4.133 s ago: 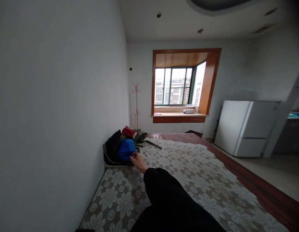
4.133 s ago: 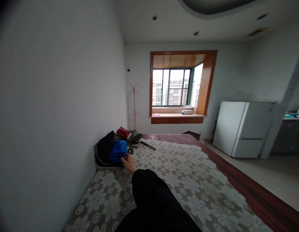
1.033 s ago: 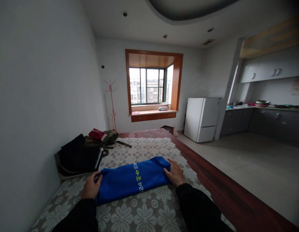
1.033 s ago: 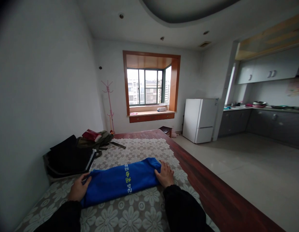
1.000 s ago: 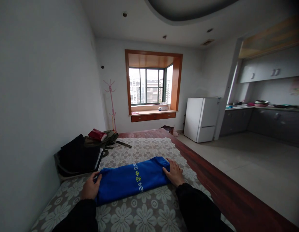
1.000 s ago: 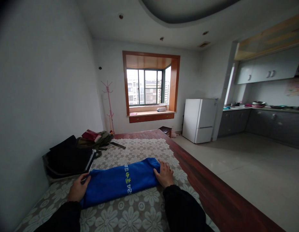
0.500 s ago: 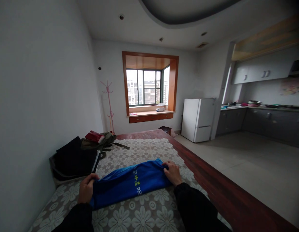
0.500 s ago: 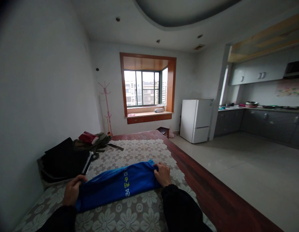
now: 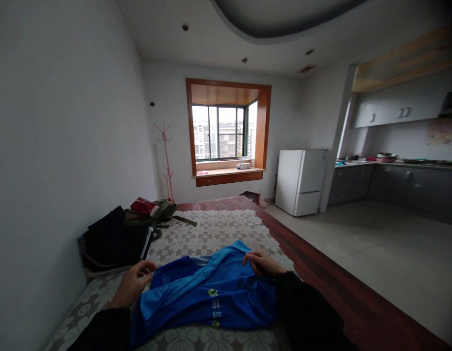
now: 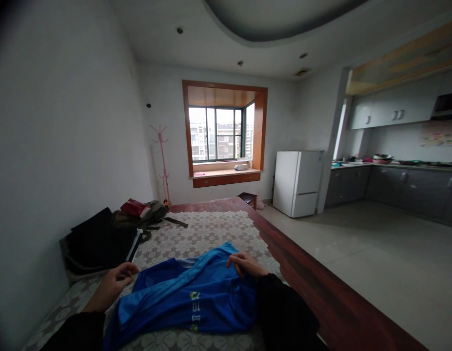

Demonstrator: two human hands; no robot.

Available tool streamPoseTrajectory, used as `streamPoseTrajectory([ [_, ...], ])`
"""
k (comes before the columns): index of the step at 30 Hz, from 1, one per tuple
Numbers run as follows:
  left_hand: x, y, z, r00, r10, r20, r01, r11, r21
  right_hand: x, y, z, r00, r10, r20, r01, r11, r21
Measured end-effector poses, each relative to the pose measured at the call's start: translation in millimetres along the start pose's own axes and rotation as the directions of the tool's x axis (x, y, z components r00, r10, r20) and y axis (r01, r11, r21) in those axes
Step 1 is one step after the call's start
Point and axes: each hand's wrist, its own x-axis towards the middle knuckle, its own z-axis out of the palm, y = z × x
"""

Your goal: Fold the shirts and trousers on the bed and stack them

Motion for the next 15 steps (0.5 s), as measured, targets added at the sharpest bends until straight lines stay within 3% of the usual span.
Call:
streamPoseTrajectory([
  [3,-12.5,19.8,16.6,0.989,0.086,0.121,-0.106,0.98,0.171,5.0,-0.9,5.6,0.994,-0.06,-0.093,0.039,0.976,-0.215],
  [6,-34.0,29.3,32.7,0.971,0.113,0.211,-0.173,0.941,0.292,8.9,3.6,5.0,0.965,-0.195,-0.174,0.098,0.887,-0.45],
  [8,-47.8,24.9,40.8,0.976,0.132,0.174,-0.189,0.911,0.366,11.1,11.6,4.9,0.941,-0.251,-0.228,0.093,0.837,-0.54],
  [11,-62.8,10.0,48.4,0.989,0.093,0.117,-0.135,0.892,0.43,16.1,31.1,7.2,0.903,-0.26,-0.341,-0.019,0.77,-0.638],
  [15,-73.9,-3.5,53.1,0.994,0.037,0.1,-0.076,0.902,0.425,28.8,57.9,8.7,0.902,-0.211,-0.378,-0.124,0.711,-0.693],
])
